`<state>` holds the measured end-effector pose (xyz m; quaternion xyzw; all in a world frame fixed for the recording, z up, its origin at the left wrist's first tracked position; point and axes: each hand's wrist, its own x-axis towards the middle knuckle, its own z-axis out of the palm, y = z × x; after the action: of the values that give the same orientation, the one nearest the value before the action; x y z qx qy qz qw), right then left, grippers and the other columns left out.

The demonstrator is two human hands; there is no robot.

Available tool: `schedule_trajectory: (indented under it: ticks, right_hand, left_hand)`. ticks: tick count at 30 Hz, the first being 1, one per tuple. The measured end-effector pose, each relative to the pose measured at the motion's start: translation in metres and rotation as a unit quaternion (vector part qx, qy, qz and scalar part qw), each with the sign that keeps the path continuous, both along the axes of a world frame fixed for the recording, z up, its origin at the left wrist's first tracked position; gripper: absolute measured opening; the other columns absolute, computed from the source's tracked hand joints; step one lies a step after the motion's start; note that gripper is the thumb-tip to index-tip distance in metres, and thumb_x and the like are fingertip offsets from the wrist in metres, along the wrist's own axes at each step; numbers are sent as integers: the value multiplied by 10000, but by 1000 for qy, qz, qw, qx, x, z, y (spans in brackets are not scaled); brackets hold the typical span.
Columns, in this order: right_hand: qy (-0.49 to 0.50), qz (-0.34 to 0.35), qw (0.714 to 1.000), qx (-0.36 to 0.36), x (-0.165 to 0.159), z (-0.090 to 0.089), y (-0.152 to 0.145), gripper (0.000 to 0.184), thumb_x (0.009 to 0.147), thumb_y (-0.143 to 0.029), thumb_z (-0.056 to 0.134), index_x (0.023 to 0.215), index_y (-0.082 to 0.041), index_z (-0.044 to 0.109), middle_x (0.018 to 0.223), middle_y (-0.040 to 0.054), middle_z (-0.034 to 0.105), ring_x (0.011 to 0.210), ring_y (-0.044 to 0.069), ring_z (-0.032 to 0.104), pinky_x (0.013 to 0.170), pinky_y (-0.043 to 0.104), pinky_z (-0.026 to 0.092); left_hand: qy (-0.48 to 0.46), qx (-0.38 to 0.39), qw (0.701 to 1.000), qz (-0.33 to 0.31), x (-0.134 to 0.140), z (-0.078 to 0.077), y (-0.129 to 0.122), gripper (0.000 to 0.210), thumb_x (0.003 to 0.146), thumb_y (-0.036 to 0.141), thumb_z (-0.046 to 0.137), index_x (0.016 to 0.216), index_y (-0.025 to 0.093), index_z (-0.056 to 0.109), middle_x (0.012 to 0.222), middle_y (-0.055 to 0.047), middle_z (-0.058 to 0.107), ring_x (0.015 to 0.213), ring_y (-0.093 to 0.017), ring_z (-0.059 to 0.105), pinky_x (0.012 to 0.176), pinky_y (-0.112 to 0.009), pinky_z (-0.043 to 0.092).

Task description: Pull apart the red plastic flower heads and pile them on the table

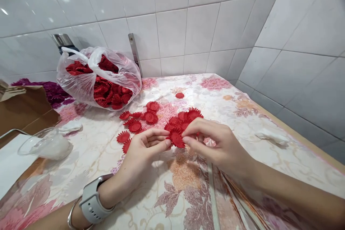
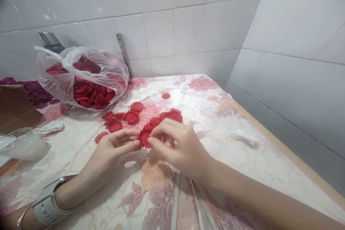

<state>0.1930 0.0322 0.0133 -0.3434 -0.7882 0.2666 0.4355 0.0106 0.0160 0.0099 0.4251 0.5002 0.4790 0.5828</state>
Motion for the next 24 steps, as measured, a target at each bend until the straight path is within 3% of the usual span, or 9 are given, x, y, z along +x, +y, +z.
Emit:
schedule_trajectory:
  ticks: [5, 8, 14, 24]
  right_hand:
    - [44, 61, 976, -207, -5, -7, -2, 129, 810, -284, 599, 760, -168, 626, 700, 5, 606, 534, 93, 527, 473, 217, 407]
    - [82, 81, 952, -285, -4, -8, -1, 140, 789, -302, 629, 779, -163, 633, 680, -1, 592, 541, 94, 540, 473, 208, 418]
    - [140, 92, 938, -304, -4, -7, 0, 102, 776, -250, 637, 741, -157, 662, 588, -31, 543, 449, 52, 423, 419, 184, 354]
    - [154, 93, 922, -343, -3, -7, -2, 127, 772, -283, 646, 727, -164, 649, 572, -35, 526, 445, 53, 410, 409, 177, 344]
  left_hand:
    - [29, 44, 997, -52, -1, -3, -4, 131, 670, 172, 752, 789, 192, 702, 735, 11, 708, 678, -107, 649, 627, -179, 516]
    - [35, 52, 996, -62, -1, -3, -6, 119, 681, 175, 746, 789, 199, 701, 733, 11, 715, 683, -109, 654, 643, -177, 517]
    - [37, 59, 995, -64, 0, -2, -6, 104, 690, 176, 738, 786, 196, 704, 749, 1, 723, 711, -118, 666, 654, -175, 521]
    - [31, 68, 995, -73, -1, -5, -7, 102, 704, 167, 728, 795, 206, 708, 768, 4, 726, 715, -116, 666, 655, -174, 526]
